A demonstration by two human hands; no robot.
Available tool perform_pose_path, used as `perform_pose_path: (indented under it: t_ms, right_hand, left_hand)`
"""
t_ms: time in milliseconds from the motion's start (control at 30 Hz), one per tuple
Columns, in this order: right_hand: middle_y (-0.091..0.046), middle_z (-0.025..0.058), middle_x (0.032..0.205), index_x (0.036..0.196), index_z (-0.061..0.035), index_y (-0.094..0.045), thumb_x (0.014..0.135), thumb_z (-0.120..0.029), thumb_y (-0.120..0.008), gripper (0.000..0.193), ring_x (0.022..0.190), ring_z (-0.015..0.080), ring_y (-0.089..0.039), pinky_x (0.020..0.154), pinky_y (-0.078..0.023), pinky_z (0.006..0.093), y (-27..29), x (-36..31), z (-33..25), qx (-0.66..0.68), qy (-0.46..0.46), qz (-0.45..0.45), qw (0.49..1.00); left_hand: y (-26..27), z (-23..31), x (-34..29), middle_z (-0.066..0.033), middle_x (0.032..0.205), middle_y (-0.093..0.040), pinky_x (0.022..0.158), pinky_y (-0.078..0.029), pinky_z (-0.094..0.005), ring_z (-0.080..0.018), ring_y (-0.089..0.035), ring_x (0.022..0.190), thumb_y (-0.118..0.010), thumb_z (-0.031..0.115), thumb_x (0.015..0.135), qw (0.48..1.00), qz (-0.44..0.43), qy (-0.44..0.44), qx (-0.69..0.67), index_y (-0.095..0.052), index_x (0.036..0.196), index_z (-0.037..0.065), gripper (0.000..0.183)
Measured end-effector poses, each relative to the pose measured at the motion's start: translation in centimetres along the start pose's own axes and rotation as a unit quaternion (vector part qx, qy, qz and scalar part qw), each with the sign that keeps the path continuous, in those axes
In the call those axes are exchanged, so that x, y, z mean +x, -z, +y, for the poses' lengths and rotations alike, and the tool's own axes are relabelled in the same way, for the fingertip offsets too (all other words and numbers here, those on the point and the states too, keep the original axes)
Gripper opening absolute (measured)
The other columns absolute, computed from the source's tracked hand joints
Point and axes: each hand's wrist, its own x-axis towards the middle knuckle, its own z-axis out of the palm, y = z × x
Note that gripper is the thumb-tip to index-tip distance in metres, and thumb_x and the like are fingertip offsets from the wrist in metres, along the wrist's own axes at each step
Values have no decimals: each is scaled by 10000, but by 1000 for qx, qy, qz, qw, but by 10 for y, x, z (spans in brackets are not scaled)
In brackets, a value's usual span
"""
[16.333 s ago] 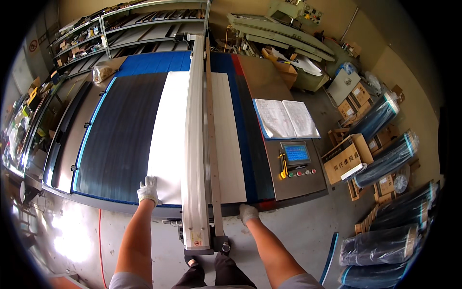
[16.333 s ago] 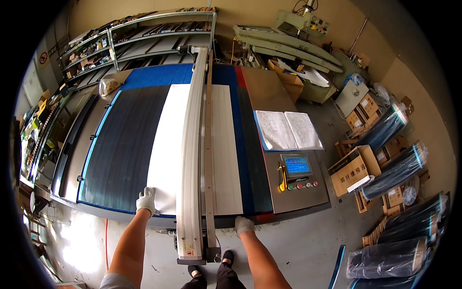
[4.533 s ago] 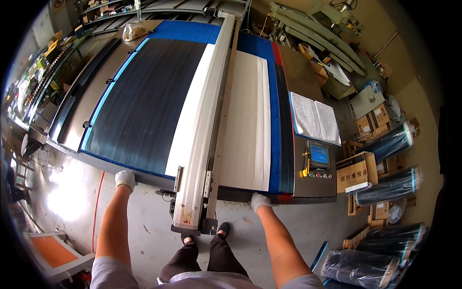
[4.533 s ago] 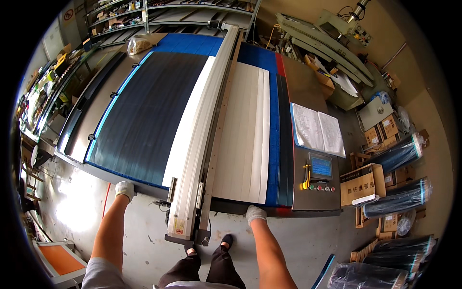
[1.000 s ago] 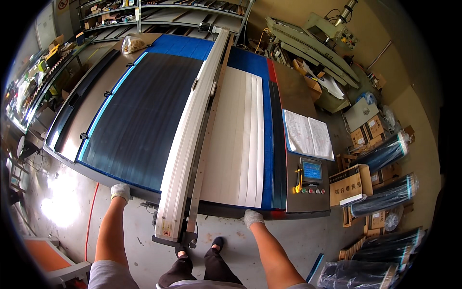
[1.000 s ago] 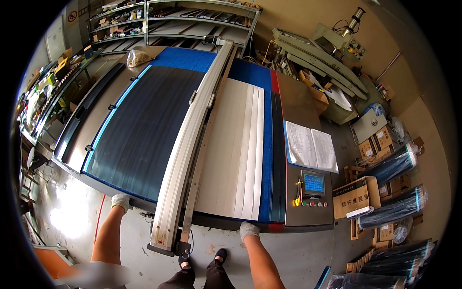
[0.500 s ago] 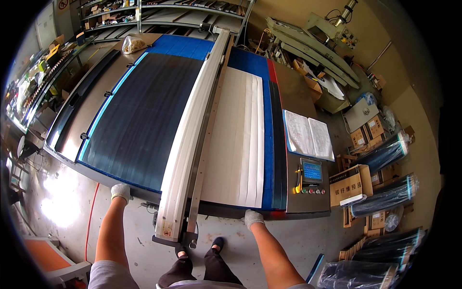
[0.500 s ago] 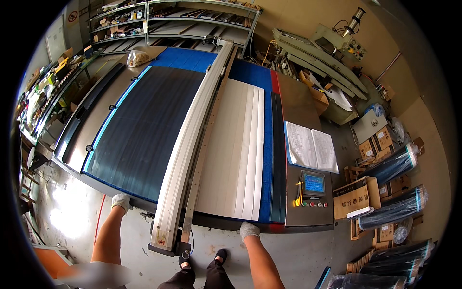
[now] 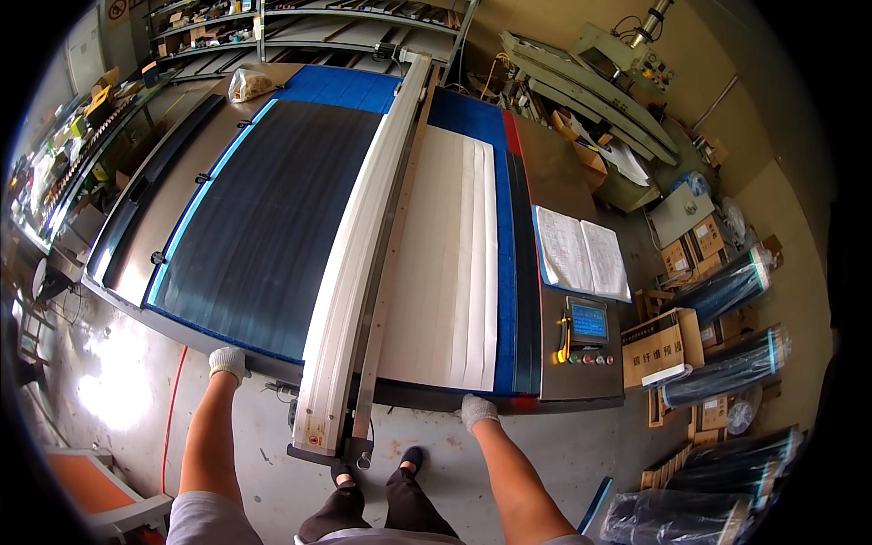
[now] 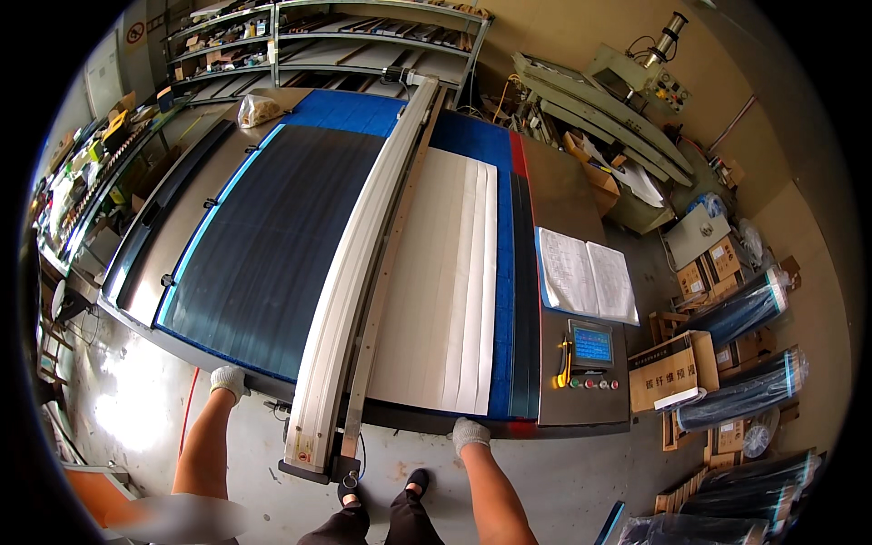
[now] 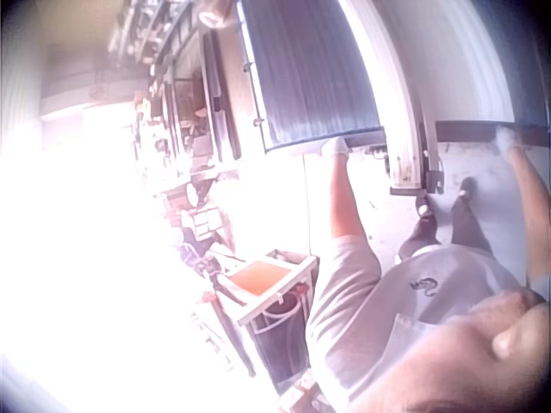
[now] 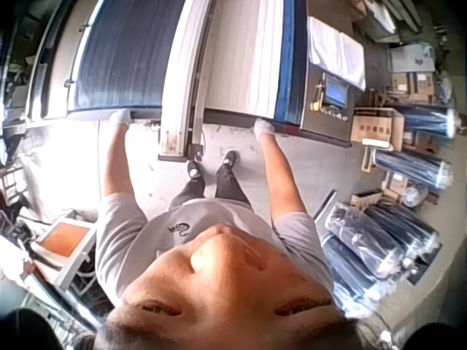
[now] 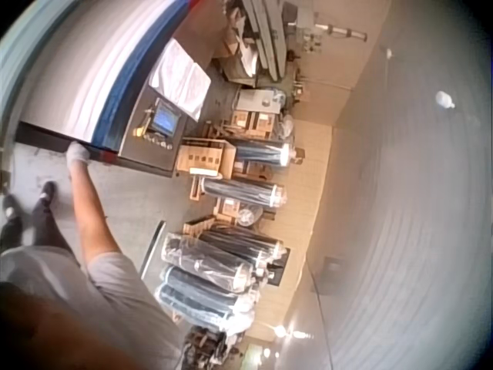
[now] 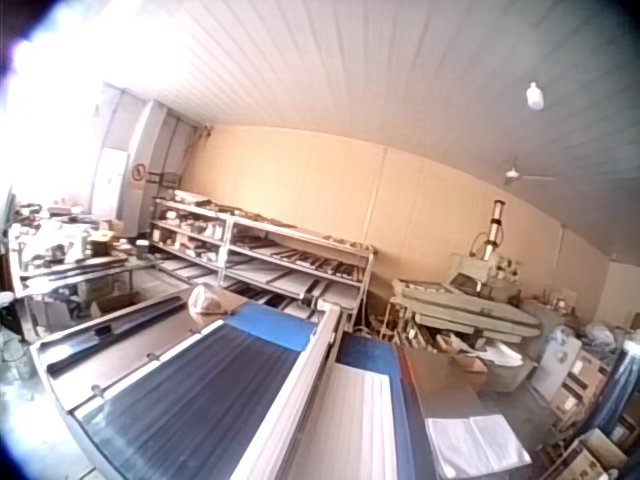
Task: The person operates a large industrial cutting machine, placing a white sheet of material onto the conveyor belt. They align the material and guide it through the machine to cut it into strips. Finally, the person removes the cut strips from the machine.
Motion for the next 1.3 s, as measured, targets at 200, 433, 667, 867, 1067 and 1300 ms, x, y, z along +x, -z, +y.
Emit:
perform_pose_path:
  t_ms: [200,433,667,867,1067,1300]
  right_hand:
    - [-663,208,1132,1113,-52,-639,909,-181,-545,258,1061,350,-648,880,-530,463,-3,2,1,-3,2,9,1000]
    - [-664,208,1130,1128,-43,-633,906,-206,-552,287,1058,352,-649,878,-529,473,-14,13,6,0,-1,5,1000]
    - [-664,209,1128,1124,-42,-634,921,-151,-484,275,1057,350,-650,879,-528,470,-15,15,7,-2,1,12,1000]
    - [-666,211,1120,1120,-46,-637,916,-144,-483,273,1055,348,-651,877,-529,469,-11,10,8,3,4,8,1000]
    - [-669,214,1107,1101,-47,-645,909,-170,-522,260,1049,347,-653,876,-529,468,-3,5,5,4,9,0,1000]
    - [-666,217,1115,1101,-47,-651,903,-174,-540,260,1053,351,-651,878,-529,469,11,-7,-2,8,1,-8,1000]
  left_hand:
    - [-2,0,1,-142,938,-719,775,-550,-419,-303,-694,906,-813,354,694,1000,2,-1,1,-760,900,114,321]
    - [-4,-1,2,-142,932,-719,774,-550,-418,-303,-694,904,-812,353,694,1000,4,-4,-3,-759,897,110,321]
    - [0,1,-1,-136,931,-720,781,-550,-418,-304,-694,901,-815,370,689,1000,7,-5,0,-759,897,113,336]
    - [-1,2,0,-141,927,-719,785,-551,-415,-304,-694,901,-807,371,695,1000,0,-2,-3,-760,899,124,324]
    - [-17,-9,10,-152,957,-713,805,-547,-425,-314,-688,921,-730,276,753,999,8,-42,9,-753,919,116,231]
    - [-23,-12,10,-152,955,-712,816,-544,-423,-318,-685,927,-697,254,773,999,21,-43,8,-749,912,109,208]
